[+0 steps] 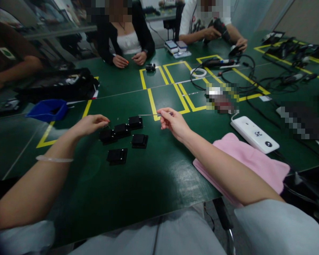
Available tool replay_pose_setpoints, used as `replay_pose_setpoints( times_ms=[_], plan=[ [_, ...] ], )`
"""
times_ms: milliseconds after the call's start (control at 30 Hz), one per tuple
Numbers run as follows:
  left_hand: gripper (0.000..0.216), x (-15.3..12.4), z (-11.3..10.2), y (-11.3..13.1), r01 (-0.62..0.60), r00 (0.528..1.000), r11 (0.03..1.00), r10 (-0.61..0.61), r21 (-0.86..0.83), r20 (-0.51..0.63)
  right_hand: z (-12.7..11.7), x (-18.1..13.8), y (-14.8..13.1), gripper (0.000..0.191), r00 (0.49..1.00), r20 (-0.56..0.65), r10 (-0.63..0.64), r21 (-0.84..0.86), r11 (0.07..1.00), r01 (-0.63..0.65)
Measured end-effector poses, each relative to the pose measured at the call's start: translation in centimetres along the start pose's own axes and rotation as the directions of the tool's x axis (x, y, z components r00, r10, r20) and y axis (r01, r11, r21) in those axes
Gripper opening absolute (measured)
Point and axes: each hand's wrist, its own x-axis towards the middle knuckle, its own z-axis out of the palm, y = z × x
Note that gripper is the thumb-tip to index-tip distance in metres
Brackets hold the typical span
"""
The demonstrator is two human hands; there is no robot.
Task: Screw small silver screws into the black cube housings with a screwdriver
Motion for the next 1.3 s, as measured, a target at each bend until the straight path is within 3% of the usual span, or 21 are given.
replay_pose_setpoints(
  times_ms=[100,167,333,500,633,867,1300],
  plan=[
    [0.041,-2.1,-0.9,2.2,-0.141,0.974,0.99,0.136,-0.015,-0.181,0.3,-0.5,0.1,0.027,1.0,0.006,0.021,0.028,0.999,-0.022],
    [0.041,-3.8,-1.3,4.2,-0.239,0.946,0.97,0.223,-0.043,-0.237,0.4,-0.9,0.5,0.027,0.999,0.001,0.032,0.048,0.998,-0.032],
    [0.038,-6.6,-0.1,8.4,-0.433,0.898,0.899,0.424,-0.062,-0.116,0.0,-1.4,1.6,0.028,0.999,-0.01,0.053,0.091,0.995,-0.052],
    [0.043,-7.0,3.0,9.7,-0.532,0.846,0.845,0.533,-0.048,0.02,-0.8,-1.1,2.3,0.03,0.997,-0.003,0.082,0.088,0.993,-0.082],
    [0.047,-7.0,4.2,10.1,-0.531,0.845,0.847,0.531,-0.018,0.072,-1.3,-0.8,2.5,0.03,0.996,-0.013,0.093,0.087,0.992,-0.091],
    [0.045,-7.4,4.4,10.3,-0.517,0.848,0.856,0.516,-0.022,0.126,-1.7,-0.5,2.9,0.028,0.995,0.003,0.103,0.116,0.988,-0.103],
    [0.052,-8.0,5.3,11.3,-0.429,0.903,0.9,0.425,0.077,0.064,-2.2,0.4,2.1,0.02,0.998,-0.023,0.054,0.12,0.991,-0.051]
  ],
)
